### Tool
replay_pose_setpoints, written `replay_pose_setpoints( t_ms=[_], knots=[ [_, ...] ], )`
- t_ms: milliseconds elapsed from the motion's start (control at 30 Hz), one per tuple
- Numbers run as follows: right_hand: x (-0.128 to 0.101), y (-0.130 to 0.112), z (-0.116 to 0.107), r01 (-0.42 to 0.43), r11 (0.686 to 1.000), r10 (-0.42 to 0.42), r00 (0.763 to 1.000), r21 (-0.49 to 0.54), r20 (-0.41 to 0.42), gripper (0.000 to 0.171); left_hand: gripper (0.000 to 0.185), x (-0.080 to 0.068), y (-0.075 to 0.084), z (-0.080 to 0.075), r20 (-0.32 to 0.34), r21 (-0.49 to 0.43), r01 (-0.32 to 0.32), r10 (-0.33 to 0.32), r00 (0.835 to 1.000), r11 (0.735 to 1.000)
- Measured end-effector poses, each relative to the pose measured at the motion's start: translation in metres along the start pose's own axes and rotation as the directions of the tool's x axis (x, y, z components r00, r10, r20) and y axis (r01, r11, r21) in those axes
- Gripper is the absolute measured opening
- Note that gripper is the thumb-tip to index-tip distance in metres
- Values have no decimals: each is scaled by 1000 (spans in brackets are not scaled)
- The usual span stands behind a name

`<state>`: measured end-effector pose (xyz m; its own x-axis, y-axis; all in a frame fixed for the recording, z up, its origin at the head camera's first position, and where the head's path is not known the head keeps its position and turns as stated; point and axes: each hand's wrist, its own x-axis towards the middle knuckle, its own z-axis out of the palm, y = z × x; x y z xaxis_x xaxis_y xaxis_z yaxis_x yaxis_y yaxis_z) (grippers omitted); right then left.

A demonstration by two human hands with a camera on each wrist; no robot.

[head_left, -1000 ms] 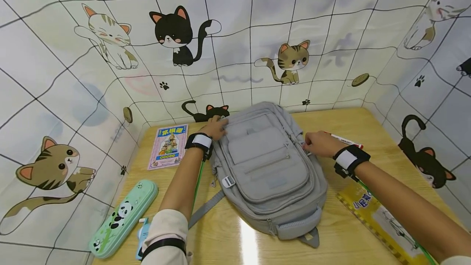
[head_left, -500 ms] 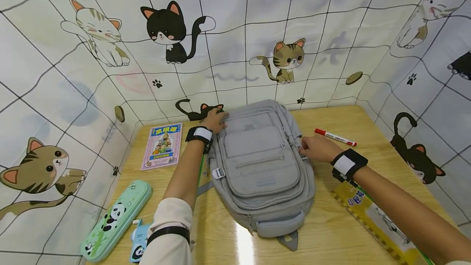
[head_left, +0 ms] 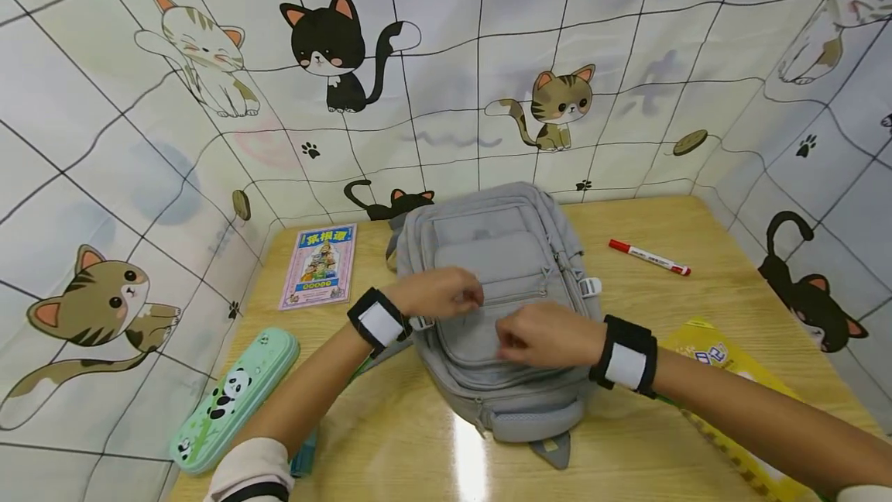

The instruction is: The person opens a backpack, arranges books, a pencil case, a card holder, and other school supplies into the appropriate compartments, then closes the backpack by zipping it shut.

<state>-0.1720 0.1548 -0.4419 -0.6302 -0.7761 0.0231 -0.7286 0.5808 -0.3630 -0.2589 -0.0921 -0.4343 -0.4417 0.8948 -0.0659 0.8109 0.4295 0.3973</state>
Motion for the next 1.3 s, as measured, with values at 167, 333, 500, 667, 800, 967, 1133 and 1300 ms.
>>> replay_pose_setpoints(
  t_ms=[167, 333, 500, 667, 800, 967, 1133, 1300],
  knots=[
    [2, -34, 31, 107, 994, -105, 990, -9, 99, 36, 8, -16, 25, 33, 189, -243, -19, 66, 980, 970],
    [2, -45, 51, 121, 985, -109, 989, -121, 104, 42, 3, -33, 35, 51, 276, -372, 78, 30, 961, 925],
    [-2, -45, 56, 116, 992, -111, 989, -43, 98, 25, 15, -40, 40, 59, 291, -401, 107, 16, 957, 910],
    [-6, -45, 52, 92, 993, -98, 993, 75, 71, 18, 12, -42, 39, 63, 303, -420, 114, 21, 953, 901],
    [-8, -46, 47, 72, 993, -77, 996, 98, 44, 15, 5, -41, 39, 64, 307, -417, 82, 56, 950, 905],
    [-7, -45, 41, 72, 995, -76, 996, 67, 55, 18, 6, -39, 38, 66, 312, -416, 63, 78, 947, 907],
    [-9, -40, 31, 46, 995, -56, 992, 90, 113, 22, 11, -38, 37, 64, 325, -408, 87, 56, 944, 909],
    [-20, -26, 14, 2, 992, -21, 988, 125, 155, 22, 13, -35, 35, 53, 345, -388, 113, 30, 938, 915]
  ],
)
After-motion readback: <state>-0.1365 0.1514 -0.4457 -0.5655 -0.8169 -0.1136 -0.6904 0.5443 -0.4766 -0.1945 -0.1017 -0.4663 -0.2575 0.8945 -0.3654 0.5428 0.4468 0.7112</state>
